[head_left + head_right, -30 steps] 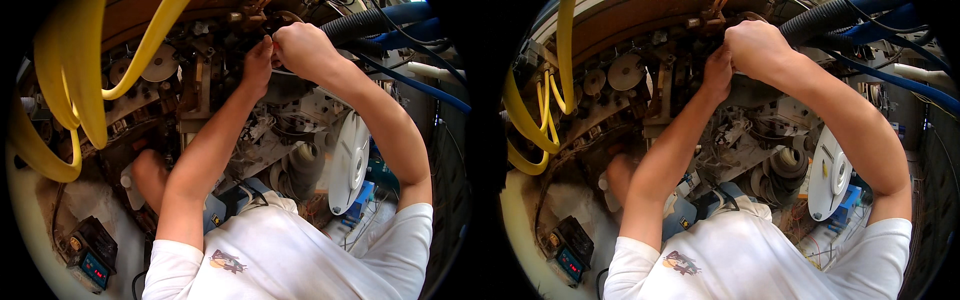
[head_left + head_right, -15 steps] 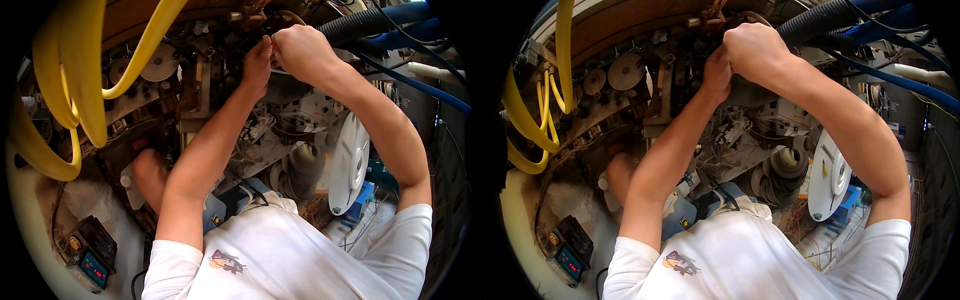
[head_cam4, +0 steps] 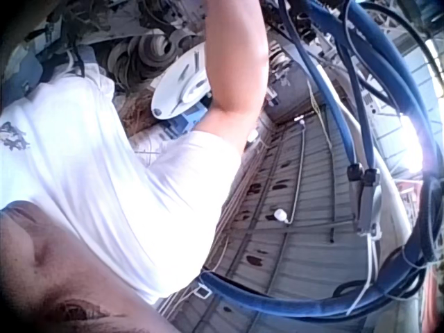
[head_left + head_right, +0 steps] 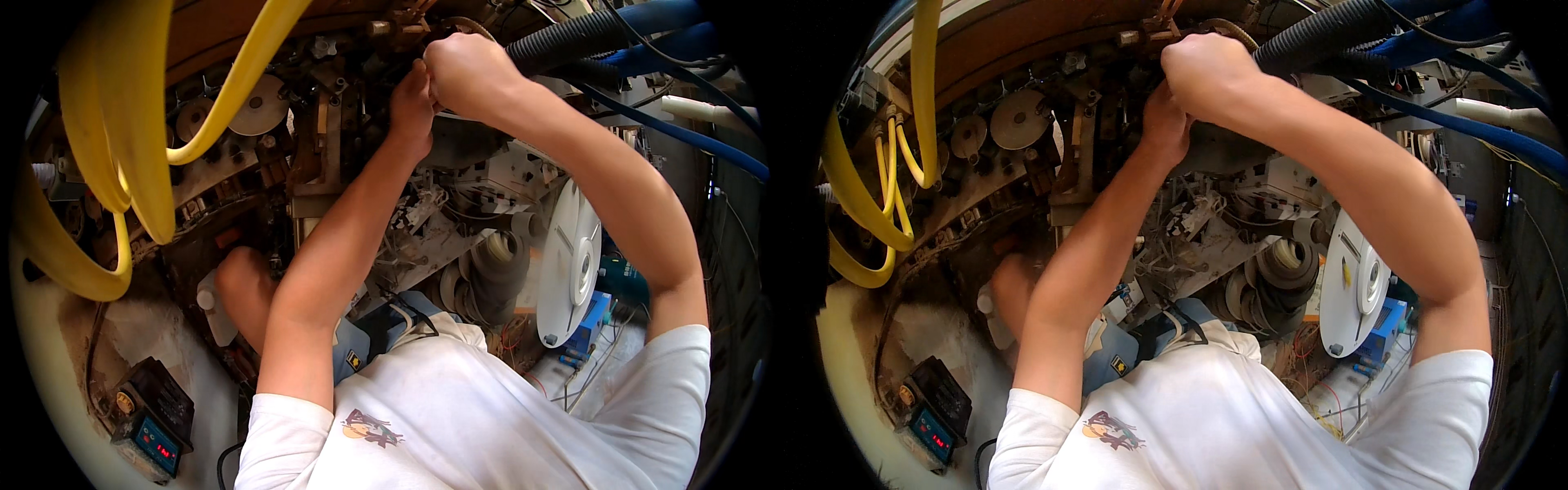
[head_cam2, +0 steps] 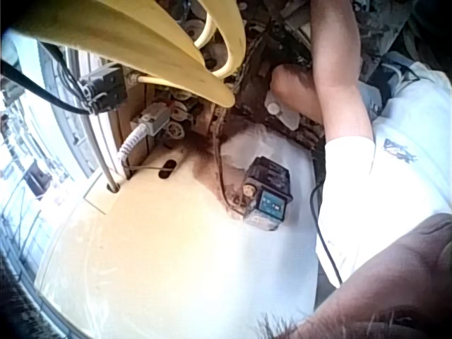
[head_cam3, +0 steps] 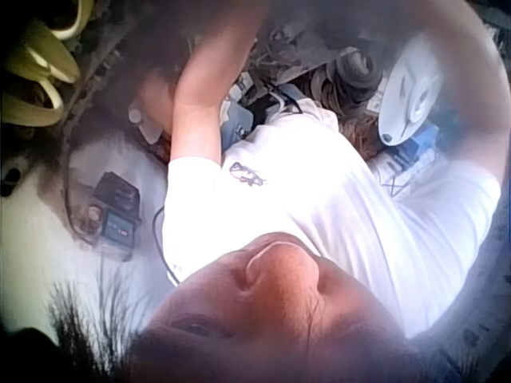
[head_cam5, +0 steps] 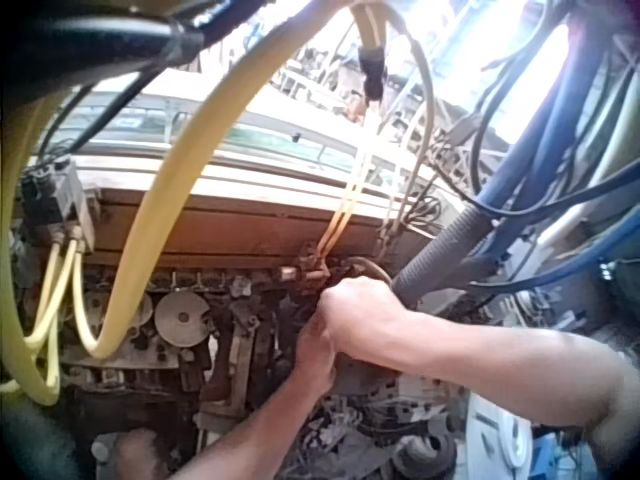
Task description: The person kneels on the floor and uses a red screwdriver to loosen screws on a metal component of a large machine. They then use yellow pliers to cut a wire and strip the ends. Finally, they manipulate a large metal plate attached to the machinery.
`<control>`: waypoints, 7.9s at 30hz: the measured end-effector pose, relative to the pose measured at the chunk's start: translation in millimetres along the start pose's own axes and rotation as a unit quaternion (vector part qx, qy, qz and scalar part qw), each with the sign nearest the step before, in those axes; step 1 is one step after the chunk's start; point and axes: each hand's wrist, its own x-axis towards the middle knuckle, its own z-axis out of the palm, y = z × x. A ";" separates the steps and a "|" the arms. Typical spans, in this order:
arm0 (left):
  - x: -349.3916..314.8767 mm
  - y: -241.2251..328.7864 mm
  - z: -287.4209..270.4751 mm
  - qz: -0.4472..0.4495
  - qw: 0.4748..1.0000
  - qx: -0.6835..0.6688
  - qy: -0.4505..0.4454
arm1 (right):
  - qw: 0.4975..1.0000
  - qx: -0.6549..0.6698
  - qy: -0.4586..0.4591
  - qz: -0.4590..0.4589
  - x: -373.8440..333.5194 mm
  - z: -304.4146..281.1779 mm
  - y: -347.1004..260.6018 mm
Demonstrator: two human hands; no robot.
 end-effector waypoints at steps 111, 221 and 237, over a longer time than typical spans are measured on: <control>-13.8 9.6 2.8 0.020 0.983 0.162 -0.080 | 0.979 0.164 0.117 0.026 -84.7 -1.3 19.1; -4.2 -18.3 -5.5 -0.044 0.991 -0.105 0.072 | 0.393 0.877 -0.169 0.220 -33.4 96.3 42.0; -23.0 -12.8 -19.3 -0.146 0.982 0.115 0.012 | 0.655 0.720 -0.162 0.162 -68.4 135.3 43.1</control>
